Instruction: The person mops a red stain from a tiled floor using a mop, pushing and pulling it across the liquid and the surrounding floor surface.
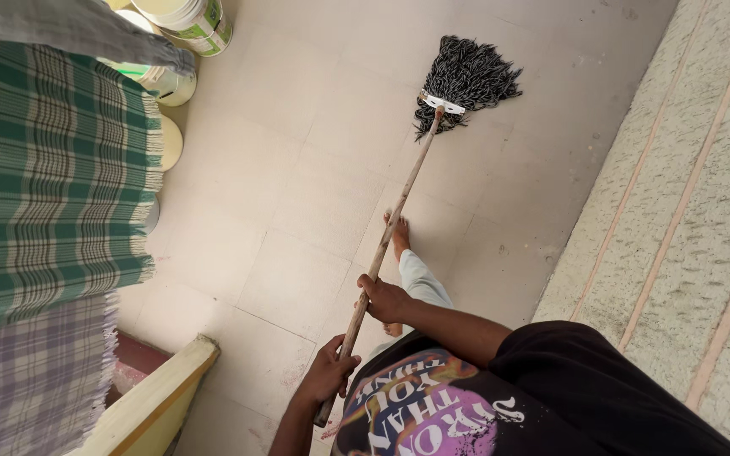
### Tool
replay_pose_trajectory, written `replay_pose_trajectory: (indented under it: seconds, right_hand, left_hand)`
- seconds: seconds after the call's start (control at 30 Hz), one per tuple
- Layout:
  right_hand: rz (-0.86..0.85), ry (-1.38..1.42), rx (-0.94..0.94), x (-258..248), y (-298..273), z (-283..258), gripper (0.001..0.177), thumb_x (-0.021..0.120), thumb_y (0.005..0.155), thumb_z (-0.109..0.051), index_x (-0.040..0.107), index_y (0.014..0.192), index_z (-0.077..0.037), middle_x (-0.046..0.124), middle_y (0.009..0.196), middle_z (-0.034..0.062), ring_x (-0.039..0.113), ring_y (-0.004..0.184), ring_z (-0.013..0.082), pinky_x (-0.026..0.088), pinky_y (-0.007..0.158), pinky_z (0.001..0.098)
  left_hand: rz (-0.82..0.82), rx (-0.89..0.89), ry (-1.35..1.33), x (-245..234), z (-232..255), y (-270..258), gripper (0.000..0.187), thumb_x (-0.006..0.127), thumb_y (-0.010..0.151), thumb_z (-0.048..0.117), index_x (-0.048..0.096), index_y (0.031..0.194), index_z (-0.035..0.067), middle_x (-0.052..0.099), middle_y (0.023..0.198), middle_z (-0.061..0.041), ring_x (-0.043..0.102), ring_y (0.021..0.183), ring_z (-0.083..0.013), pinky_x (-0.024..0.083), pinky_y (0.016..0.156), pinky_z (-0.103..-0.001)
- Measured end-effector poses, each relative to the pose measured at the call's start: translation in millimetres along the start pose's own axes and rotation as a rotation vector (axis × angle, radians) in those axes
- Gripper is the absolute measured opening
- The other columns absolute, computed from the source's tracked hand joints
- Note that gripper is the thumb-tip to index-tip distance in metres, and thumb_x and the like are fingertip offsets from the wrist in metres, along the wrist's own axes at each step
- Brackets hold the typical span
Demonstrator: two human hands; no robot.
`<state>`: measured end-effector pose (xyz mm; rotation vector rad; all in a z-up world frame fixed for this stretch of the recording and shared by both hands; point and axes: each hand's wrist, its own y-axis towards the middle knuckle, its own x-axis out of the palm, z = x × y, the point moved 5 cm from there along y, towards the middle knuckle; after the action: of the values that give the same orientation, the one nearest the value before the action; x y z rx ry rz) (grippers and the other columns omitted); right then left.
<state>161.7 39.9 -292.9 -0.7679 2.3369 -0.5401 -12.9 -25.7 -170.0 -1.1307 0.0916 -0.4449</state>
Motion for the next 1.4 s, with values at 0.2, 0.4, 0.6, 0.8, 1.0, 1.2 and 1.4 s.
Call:
replay_pose_trajectory:
  seconds: [0.2,0.4,0.6,0.8,1.0,1.2,1.4]
  right_hand:
    - [-0.078,-0.057,-0.141,54.5,-33.5,-45.1,0.043,0.065,0.097,-0.037,0.039,0.122,-0.012,0.063,0.108,0.0273,0.069,0.090,0.0461,0.055,0.076,0.0551]
    - [-0.093,-0.082,-0.138,42.3,-24.7,-43.9,0.041,0.063,0.100,-0.038,0.039,0.122,-0.013,0.066,0.103,0.0254,0.069,0.088,0.0452,0.055,0.074,0.0550]
    - [-0.023,-0.070,-0.107,-6.6,19.6,-8.6,0.040,0.061,0.100,-0.042,0.041,0.122,-0.014,0.068,0.101,0.0233,0.071,0.089,0.0420,0.055,0.073,0.0529]
    - [0.133,-0.257,0.016,-122.7,82.2,20.8,0.049,0.069,0.093,-0.043,0.047,0.129,-0.018,0.054,0.128,0.0227,0.070,0.096,0.0418,0.055,0.081,0.0536]
    - [-0.002,-0.431,0.229,-218.4,131.5,28.6,0.055,0.075,0.086,-0.032,0.054,0.137,-0.033,0.028,0.155,0.0297,0.070,0.103,0.0406,0.059,0.088,0.0481]
    - [-0.010,-0.477,0.175,-214.4,138.3,35.2,0.057,0.075,0.087,-0.028,0.056,0.140,-0.036,0.016,0.160,0.0388,0.070,0.108,0.0437,0.059,0.091,0.0468]
    - [-0.074,-0.434,0.145,-150.2,106.5,18.4,0.061,0.075,0.088,-0.042,0.054,0.143,-0.028,0.014,0.157,0.0464,0.069,0.110,0.0455,0.059,0.092,0.0472]
  left_hand:
    - [0.079,-0.037,-0.099,-8.7,-67.9,-58.7,0.061,0.069,0.090,0.010,0.047,0.145,0.000,0.053,0.059,-0.002,0.047,0.035,-0.0123,0.042,0.034,-0.030]
    - [0.086,-0.045,-0.170,-3.8,-67.4,-43.1,0.061,0.071,0.089,0.008,0.045,0.144,0.000,0.054,0.057,-0.004,0.048,0.034,-0.0145,0.043,0.035,-0.031]
    - [0.066,0.023,-0.211,7.0,-17.6,14.0,0.059,0.071,0.089,0.010,0.048,0.143,-0.001,0.053,0.057,-0.003,0.048,0.034,-0.0127,0.045,0.035,-0.031]
    - [0.063,0.083,-0.254,26.0,89.5,98.9,0.059,0.071,0.091,0.010,0.046,0.143,0.000,0.057,0.061,-0.004,0.051,0.037,-0.0134,0.047,0.036,-0.032]
    - [0.056,0.150,-0.330,45.9,168.5,173.1,0.060,0.069,0.089,0.009,0.046,0.143,0.001,0.057,0.062,-0.004,0.048,0.037,-0.0125,0.046,0.037,-0.032]
    - [0.049,0.211,-0.368,43.2,169.0,184.8,0.062,0.068,0.089,0.007,0.045,0.146,0.000,0.056,0.063,-0.003,0.048,0.036,-0.0120,0.046,0.036,-0.031]
    - [0.076,0.185,-0.333,35.3,105.9,139.9,0.067,0.068,0.089,0.007,0.041,0.149,0.003,0.056,0.062,-0.004,0.048,0.036,-0.0121,0.045,0.034,-0.031]
